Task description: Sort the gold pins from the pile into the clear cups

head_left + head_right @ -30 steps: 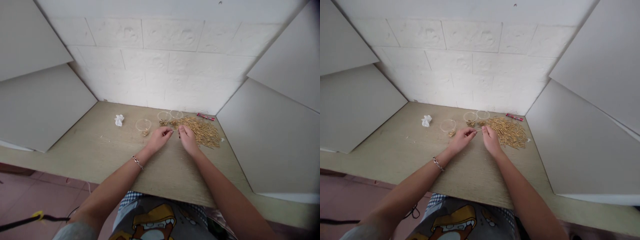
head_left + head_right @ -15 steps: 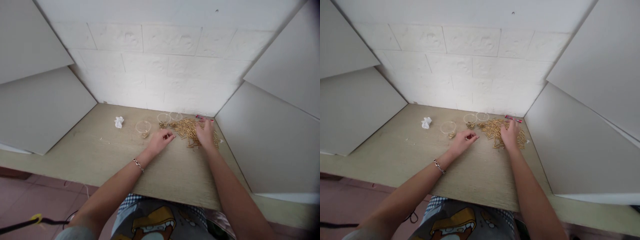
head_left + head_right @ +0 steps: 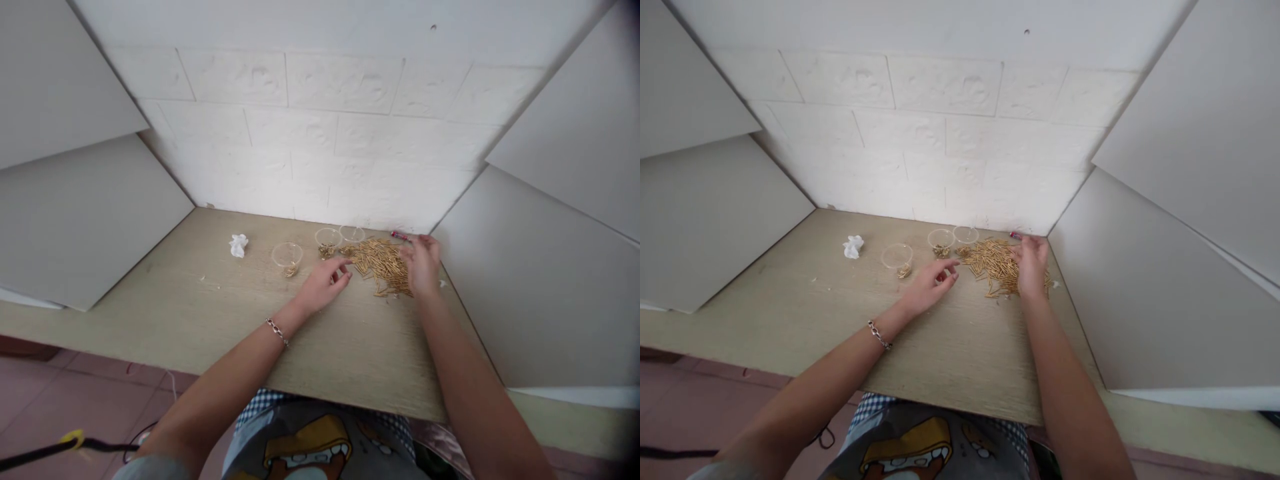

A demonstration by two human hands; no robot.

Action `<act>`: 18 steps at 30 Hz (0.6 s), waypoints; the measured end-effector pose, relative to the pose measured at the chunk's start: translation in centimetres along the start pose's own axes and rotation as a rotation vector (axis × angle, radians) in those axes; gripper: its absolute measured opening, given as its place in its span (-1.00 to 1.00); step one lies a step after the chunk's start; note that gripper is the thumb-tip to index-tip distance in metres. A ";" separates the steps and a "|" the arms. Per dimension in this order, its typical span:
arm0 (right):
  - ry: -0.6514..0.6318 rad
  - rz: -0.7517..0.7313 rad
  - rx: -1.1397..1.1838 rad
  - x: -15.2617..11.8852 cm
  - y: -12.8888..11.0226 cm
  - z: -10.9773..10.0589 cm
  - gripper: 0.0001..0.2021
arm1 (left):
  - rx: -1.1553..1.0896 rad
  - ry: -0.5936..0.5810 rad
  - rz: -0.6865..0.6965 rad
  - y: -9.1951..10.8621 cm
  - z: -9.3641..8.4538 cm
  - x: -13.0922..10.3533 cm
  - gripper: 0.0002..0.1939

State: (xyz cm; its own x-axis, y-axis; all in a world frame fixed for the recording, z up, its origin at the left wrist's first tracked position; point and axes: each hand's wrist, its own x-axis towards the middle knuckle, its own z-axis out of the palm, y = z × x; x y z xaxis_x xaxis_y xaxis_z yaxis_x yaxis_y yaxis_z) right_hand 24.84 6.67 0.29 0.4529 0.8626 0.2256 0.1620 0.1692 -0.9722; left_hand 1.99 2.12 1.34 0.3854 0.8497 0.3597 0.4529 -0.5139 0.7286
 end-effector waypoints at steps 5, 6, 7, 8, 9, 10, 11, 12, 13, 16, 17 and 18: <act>-0.293 0.507 0.542 -0.6 0.0 0.8 -0.73 | 0.018 -0.039 -0.006 -0.1 0.1 0.1 -0.70; -0.305 0.556 0.586 -0.7 0.1 0.9 -0.71 | 0.024 -0.039 -0.006 -0.2 0.2 0.1 -0.70; -0.299 0.595 0.622 -0.8 0.3 1.0 -0.70 | 0.030 -0.038 -0.007 -0.2 0.2 0.1 -0.70; -0.281 0.626 0.655 -0.9 0.4 1.1 -0.69 | 0.035 -0.037 -0.009 -0.3 0.2 0.1 -0.70; -0.256 0.648 0.685 -1.0 0.5 1.2 -0.69 | 0.039 -0.036 -0.011 -0.3 0.2 0.1 -0.70; -0.231 0.666 0.711 -1.0 0.5 1.3 -0.67 | 0.044 -0.035 -0.013 -0.4 0.2 0.2 -0.70; -0.210 0.683 0.730 -1.0 0.5 1.3 -0.66 | 0.049 -0.035 -0.014 -0.4 0.2 0.2 -0.70; -0.195 0.700 0.746 -1.0 0.5 1.3 -0.64 | 0.054 -0.035 -0.014 -0.5 0.3 0.2 -0.70; -0.183 0.717 0.762 -1.0 0.4 1.3 -0.62 | 0.057 -0.037 -0.014 -0.5 0.3 0.2 -0.70; -0.165 0.755 0.797 -1.0 0.3 1.4 -0.58 | 0.063 -0.044 -0.013 -0.7 0.4 0.1 -0.71; -0.163 0.761 0.804 -1.1 0.3 1.4 -0.58 | 0.069 -0.047 -0.011 -0.7 0.5 0.1 -0.71; -0.167 0.766 0.809 -1.1 0.3 1.5 -0.58 | 0.076 -0.049 -0.008 -0.7 0.6 0.1 -0.71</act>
State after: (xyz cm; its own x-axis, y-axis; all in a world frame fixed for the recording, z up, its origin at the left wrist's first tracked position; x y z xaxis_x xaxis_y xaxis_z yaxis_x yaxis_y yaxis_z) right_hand 23.09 6.45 -0.33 0.0561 0.9144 -0.4010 -0.7523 -0.2254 -0.6191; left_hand 2.19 2.52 0.57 0.4196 0.8482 0.3233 0.5155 -0.5159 0.6842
